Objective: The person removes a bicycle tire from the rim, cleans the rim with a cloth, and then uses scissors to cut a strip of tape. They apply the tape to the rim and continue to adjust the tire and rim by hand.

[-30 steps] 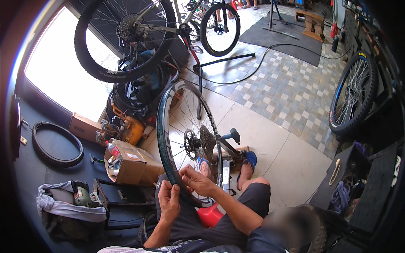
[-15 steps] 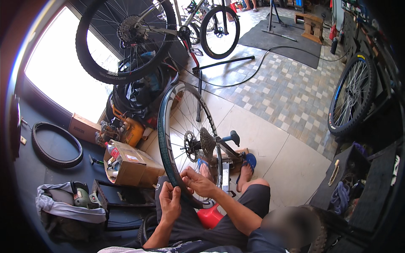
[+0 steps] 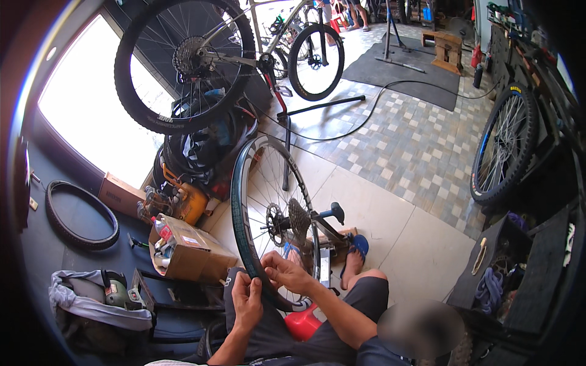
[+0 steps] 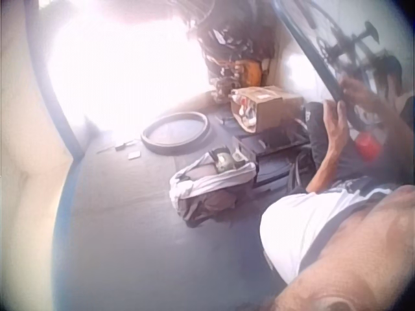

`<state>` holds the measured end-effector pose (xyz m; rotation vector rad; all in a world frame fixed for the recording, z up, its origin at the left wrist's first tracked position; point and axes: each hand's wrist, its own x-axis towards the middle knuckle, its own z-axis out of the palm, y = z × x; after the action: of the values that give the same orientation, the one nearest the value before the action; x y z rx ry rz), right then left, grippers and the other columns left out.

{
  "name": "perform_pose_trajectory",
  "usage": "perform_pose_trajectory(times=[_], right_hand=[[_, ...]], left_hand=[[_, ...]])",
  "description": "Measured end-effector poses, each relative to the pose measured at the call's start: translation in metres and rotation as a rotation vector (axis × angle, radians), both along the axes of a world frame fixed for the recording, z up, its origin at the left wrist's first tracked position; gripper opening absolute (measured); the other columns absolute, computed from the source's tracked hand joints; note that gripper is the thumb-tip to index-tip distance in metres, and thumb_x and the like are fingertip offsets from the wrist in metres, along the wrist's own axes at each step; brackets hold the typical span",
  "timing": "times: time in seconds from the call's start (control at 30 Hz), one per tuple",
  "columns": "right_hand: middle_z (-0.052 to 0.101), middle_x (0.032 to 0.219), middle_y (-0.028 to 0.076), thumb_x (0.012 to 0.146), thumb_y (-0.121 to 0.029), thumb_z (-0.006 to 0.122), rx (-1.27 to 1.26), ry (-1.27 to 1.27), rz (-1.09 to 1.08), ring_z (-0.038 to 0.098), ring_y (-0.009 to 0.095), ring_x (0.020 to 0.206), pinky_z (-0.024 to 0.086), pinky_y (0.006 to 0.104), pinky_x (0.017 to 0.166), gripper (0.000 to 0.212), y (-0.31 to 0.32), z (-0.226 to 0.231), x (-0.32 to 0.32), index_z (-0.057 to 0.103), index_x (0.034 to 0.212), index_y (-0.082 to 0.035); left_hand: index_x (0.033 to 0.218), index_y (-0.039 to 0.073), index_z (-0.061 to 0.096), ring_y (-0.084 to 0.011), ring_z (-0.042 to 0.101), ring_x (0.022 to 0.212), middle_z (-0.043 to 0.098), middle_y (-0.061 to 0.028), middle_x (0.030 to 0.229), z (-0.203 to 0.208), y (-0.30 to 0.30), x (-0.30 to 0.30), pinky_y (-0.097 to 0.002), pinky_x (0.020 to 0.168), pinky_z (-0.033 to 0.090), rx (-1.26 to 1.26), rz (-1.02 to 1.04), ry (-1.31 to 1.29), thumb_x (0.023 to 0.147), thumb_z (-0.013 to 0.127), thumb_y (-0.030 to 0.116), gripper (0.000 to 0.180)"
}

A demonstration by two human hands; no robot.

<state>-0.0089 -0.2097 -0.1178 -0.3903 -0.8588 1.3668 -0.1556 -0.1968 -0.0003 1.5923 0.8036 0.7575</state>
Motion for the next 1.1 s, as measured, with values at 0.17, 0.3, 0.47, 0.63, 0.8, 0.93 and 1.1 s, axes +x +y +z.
perform_pose_trajectory(times=[0.17, 0.3, 0.47, 0.63, 0.8, 0.93, 1.1], right_hand=[[0.049, 0.105, -0.004, 0.113, -0.034, 0.049, 0.0, -0.083, -0.026, 0.049, 0.005, 0.087, 0.045, 0.0228, 0.073, 0.025, 0.0008, -0.0035, -0.0011, 0.056, 0.119, -0.01], [0.047, 0.1, -0.005, 0.114, -0.035, 0.048, -0.005, -0.13, -0.064, 0.048, 0.006, 0.086, 0.044, 0.0228, 0.073, 0.026, -0.0025, 0.0021, -0.0017, 0.056, 0.119, -0.01], [0.044, 0.104, -0.005, 0.113, -0.036, 0.05, -0.025, -0.135, -0.039, 0.049, 0.004, 0.085, 0.045, 0.0214, 0.071, 0.027, -0.0016, -0.0033, -0.0019, 0.057, 0.121, -0.011], [0.043, 0.103, -0.006, 0.113, -0.036, 0.051, -0.012, -0.132, -0.053, 0.049, 0.003, 0.084, 0.045, 0.0209, 0.07, 0.025, -0.0023, -0.0017, -0.001, 0.058, 0.119, -0.012], [0.045, 0.106, -0.005, 0.114, -0.036, 0.05, 0.01, -0.167, -0.099, 0.05, 0.003, 0.084, 0.045, 0.021, 0.07, 0.025, -0.0014, 0.0006, -0.0022, 0.058, 0.119, -0.012], [0.045, 0.107, -0.004, 0.113, -0.033, 0.051, -0.005, -0.061, -0.044, 0.051, 0.004, 0.085, 0.047, 0.0211, 0.071, 0.024, -0.0003, 0.0012, -0.0002, 0.059, 0.118, -0.011], [0.044, 0.112, -0.002, 0.113, -0.029, 0.053, 0.05, -0.117, -0.067, 0.052, 0.005, 0.089, 0.048, 0.0218, 0.072, 0.023, 0.0022, -0.0047, 0.0007, 0.058, 0.122, -0.009]], left_hand=[[0.103, 0.005, 0.047, -0.0129, 0.07, 0.087, 0.068, -0.0077, 0.097, -0.0022, -0.0009, -0.0018, -0.027, 0.08, 0.058, 0.003, -0.018, -0.026, 0.11, 0.058, 0.014, 0.015], [0.103, 0.005, 0.047, -0.0129, 0.07, 0.087, 0.068, -0.008, 0.099, -0.0043, -0.0029, -0.0022, -0.0273, 0.081, 0.058, -0.017, -0.012, -0.051, 0.11, 0.057, 0.013, 0.015], [0.102, 0.004, 0.047, -0.0133, 0.07, 0.089, 0.07, -0.01, 0.1, -0.0093, -0.003, -0.0041, -0.0275, 0.082, 0.057, -0.026, -0.002, -0.043, 0.11, 0.057, 0.012, 0.015], [0.102, 0.004, 0.047, -0.0135, 0.069, 0.09, 0.07, -0.0106, 0.099, -0.0077, -0.0039, -0.0036, -0.0265, 0.082, 0.056, -0.006, -0.006, -0.023, 0.11, 0.057, 0.012, 0.015], [0.102, 0.005, 0.047, -0.0131, 0.069, 0.09, 0.07, -0.0102, 0.099, -0.0069, -0.0041, -0.0036, -0.0265, 0.081, 0.056, 0.013, -0.005, -0.02, 0.11, 0.057, 0.012, 0.015], [0.102, 0.005, 0.046, -0.0128, 0.069, 0.089, 0.07, -0.0104, 0.099, -0.0049, -0.0026, -0.0008, -0.0267, 0.081, 0.057, -0.023, -0.002, -0.061, 0.11, 0.057, 0.012, 0.016], [0.1, 0.006, 0.044, -0.0128, 0.069, 0.089, 0.07, -0.011, 0.099, -0.0057, -0.0035, -0.0008, -0.0266, 0.08, 0.057, -0.044, 0.005, -0.064, 0.11, 0.057, 0.012, 0.017]])
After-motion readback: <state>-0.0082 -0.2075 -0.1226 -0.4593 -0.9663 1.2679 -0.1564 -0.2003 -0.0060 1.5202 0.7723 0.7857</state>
